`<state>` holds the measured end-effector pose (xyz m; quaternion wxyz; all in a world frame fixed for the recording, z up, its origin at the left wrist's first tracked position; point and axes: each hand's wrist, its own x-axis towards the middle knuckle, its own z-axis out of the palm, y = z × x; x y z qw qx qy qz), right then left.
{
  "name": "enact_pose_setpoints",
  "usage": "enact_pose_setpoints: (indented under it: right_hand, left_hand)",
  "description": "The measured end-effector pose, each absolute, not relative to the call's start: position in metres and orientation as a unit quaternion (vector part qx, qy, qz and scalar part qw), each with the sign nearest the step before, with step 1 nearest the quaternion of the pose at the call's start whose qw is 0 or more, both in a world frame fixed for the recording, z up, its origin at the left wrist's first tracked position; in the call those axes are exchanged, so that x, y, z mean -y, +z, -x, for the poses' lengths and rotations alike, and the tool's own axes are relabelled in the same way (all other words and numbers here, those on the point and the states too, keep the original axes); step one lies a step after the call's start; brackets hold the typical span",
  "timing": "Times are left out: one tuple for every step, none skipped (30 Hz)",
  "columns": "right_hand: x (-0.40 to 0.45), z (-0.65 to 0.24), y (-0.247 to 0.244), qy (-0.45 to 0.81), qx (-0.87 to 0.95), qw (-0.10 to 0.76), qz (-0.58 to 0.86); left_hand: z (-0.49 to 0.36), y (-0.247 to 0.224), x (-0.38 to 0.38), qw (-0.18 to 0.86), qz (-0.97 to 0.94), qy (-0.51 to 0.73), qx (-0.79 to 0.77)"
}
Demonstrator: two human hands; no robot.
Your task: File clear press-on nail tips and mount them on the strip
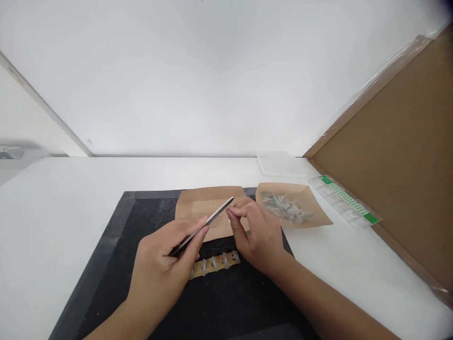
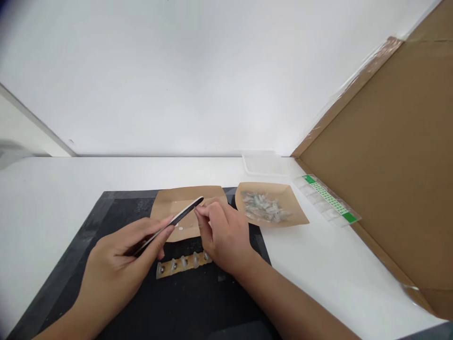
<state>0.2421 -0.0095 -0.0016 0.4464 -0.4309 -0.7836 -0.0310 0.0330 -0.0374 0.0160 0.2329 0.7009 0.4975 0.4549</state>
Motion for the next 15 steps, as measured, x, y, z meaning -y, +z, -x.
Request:
enact_pose_setpoints:
  right_hand:
    - [0.009, -0.241, -0.003, -0.037, 0.782, 0.444, 0.436]
    - [0.009, -0.239, -0.003, -0.039, 0.781, 0.44, 0.443]
    - [0.009, -0.238, -0.004, -0.037, 0.782, 0.432, 0.449]
    - [0.009, -0.236, -0.005, -0.035, 0.785, 0.421, 0.453]
    - [0.009, -0.235, -0.005, -0.037, 0.792, 0.408, 0.453]
    - [0.009, -0.233, -0.005, -0.043, 0.8, 0.395, 0.45]
    - [0.009, -0.232, -0.005, -0.05, 0.807, 0.385, 0.445]
    - [0.009, -0.231, -0.004, -0.058, 0.809, 0.382, 0.442]
    - [0.008, -0.23, -0.003, -0.067, 0.806, 0.386, 0.443]
    - [0.008, -0.229, -0.002, -0.076, 0.798, 0.396, 0.448]
    - [0.008, -0.229, -0.001, -0.081, 0.785, 0.41, 0.456]
    - [0.008, -0.228, 0.0, -0.079, 0.775, 0.421, 0.464]
    - [0.008, -0.227, 0.001, -0.068, 0.775, 0.423, 0.466]
    - [0.008, -0.226, 0.003, -0.05, 0.782, 0.416, 0.461]
    - [0.009, -0.225, 0.004, -0.031, 0.794, 0.406, 0.452]
  left_hand:
    - [-0.034, 0.017, 0.038, 0.217, -0.709, 0.458, -0.49]
    - [-0.035, 0.017, 0.038, 0.204, -0.716, 0.461, -0.483]
    - [-0.035, 0.017, 0.038, 0.195, -0.721, 0.462, -0.478]
    - [-0.036, 0.017, 0.038, 0.186, -0.725, 0.464, -0.474]
    - [-0.036, 0.017, 0.038, 0.177, -0.727, 0.466, -0.472]
    - [-0.036, 0.016, 0.038, 0.168, -0.73, 0.469, -0.469]
    - [-0.036, 0.015, 0.038, 0.157, -0.732, 0.472, -0.466]
    - [-0.036, 0.015, 0.038, 0.146, -0.734, 0.475, -0.463]
    - [-0.036, 0.014, 0.038, 0.137, -0.735, 0.478, -0.46]
    - [-0.036, 0.014, 0.038, 0.131, -0.736, 0.48, -0.458]
    - [-0.036, 0.015, 0.038, 0.127, -0.736, 0.482, -0.459]
    - [-0.037, 0.015, 0.038, 0.127, -0.734, 0.48, -0.463]
    - [-0.037, 0.016, 0.038, 0.132, -0.732, 0.475, -0.47]
    - [-0.037, 0.017, 0.038, 0.14, -0.729, 0.469, -0.478]
    - [-0.037, 0.017, 0.038, 0.149, -0.727, 0.462, -0.485]
